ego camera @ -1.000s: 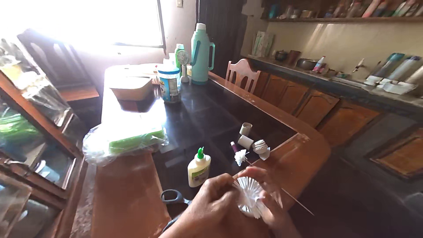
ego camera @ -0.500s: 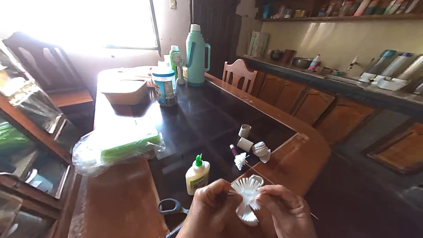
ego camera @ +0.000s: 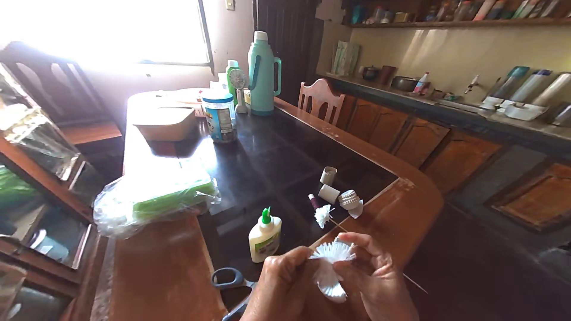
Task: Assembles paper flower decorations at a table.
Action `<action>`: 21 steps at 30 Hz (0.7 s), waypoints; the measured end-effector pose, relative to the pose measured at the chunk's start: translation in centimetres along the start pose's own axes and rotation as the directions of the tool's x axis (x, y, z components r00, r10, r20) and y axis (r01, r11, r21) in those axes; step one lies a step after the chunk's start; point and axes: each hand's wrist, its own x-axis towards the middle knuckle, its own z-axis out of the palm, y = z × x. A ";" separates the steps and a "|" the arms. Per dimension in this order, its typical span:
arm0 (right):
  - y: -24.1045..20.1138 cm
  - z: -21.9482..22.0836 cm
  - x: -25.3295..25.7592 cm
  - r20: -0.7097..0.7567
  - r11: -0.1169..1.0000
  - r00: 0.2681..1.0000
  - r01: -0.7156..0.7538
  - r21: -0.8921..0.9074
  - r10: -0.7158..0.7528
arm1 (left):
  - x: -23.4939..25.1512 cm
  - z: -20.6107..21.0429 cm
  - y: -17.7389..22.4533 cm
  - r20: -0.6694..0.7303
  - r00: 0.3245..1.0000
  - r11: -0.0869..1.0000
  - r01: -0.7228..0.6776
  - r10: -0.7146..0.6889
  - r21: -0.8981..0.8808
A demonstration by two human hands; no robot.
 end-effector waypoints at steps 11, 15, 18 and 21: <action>2.7 -1.7 1.6 -0.070 0.924 0.997 -0.005 -0.381 -0.023 | 0.3 -0.3 0.3 -0.111 0.987 0.988 0.102 -0.115 -0.111; 3.5 -0.5 2.4 0.020 0.844 0.998 -0.033 -0.535 0.052 | 0.5 -0.5 1.0 -0.089 0.952 0.922 0.257 -0.293 -0.291; 3.5 -0.4 2.8 0.046 0.821 0.997 -0.030 -0.570 0.068 | 0.5 -0.6 0.9 -0.097 0.944 0.915 0.275 -0.316 -0.296; 3.6 -0.5 2.7 0.125 0.690 0.992 0.106 -0.716 -0.022 | 0.5 -0.7 0.8 -0.087 0.942 0.908 0.285 -0.325 -0.306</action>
